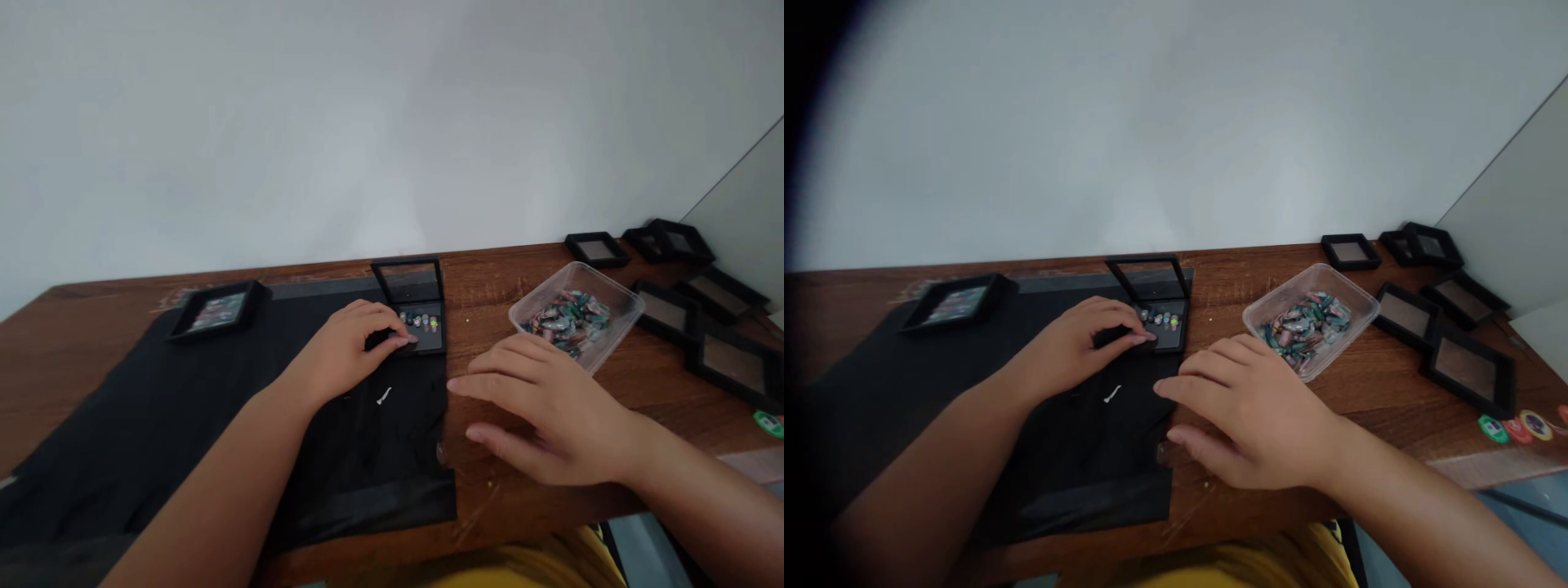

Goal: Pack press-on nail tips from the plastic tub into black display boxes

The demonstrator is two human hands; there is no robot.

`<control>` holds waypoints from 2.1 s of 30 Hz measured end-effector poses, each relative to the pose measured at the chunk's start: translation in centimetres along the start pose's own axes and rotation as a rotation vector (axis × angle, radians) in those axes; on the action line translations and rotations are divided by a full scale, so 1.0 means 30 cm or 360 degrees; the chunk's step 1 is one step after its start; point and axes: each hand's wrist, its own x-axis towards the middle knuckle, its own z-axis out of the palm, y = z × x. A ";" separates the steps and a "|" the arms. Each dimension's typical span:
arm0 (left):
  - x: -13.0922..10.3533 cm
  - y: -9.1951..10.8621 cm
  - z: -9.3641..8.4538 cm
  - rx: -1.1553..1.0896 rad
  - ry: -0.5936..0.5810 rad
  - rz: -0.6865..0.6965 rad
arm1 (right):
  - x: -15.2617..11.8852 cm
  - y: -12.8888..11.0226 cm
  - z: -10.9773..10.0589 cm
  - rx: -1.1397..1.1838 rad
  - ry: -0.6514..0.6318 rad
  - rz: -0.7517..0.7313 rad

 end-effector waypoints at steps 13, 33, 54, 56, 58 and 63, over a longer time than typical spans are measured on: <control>-0.001 -0.001 0.001 -0.0049 -0.0002 -0.0030 | -0.004 0.001 0.000 0.0019 -0.0012 0.0007; -0.002 0.008 -0.002 -0.0022 -0.0014 -0.0084 | -0.002 0.000 -0.002 0.0036 -0.0017 0.0006; 0.009 0.079 0.016 0.0087 0.0107 -0.0503 | -0.004 0.000 0.000 0.0056 -0.0046 0.0023; 0.011 0.089 0.023 0.0060 0.0128 -0.0548 | -0.003 0.000 0.000 0.0053 -0.0042 0.0023; 0.011 0.093 0.024 0.0033 0.0119 -0.0569 | -0.002 -0.001 -0.001 0.0049 -0.0043 0.0024; 0.004 0.085 0.017 0.0034 0.0046 -0.0502 | -0.002 -0.001 -0.002 0.0029 -0.0044 0.0023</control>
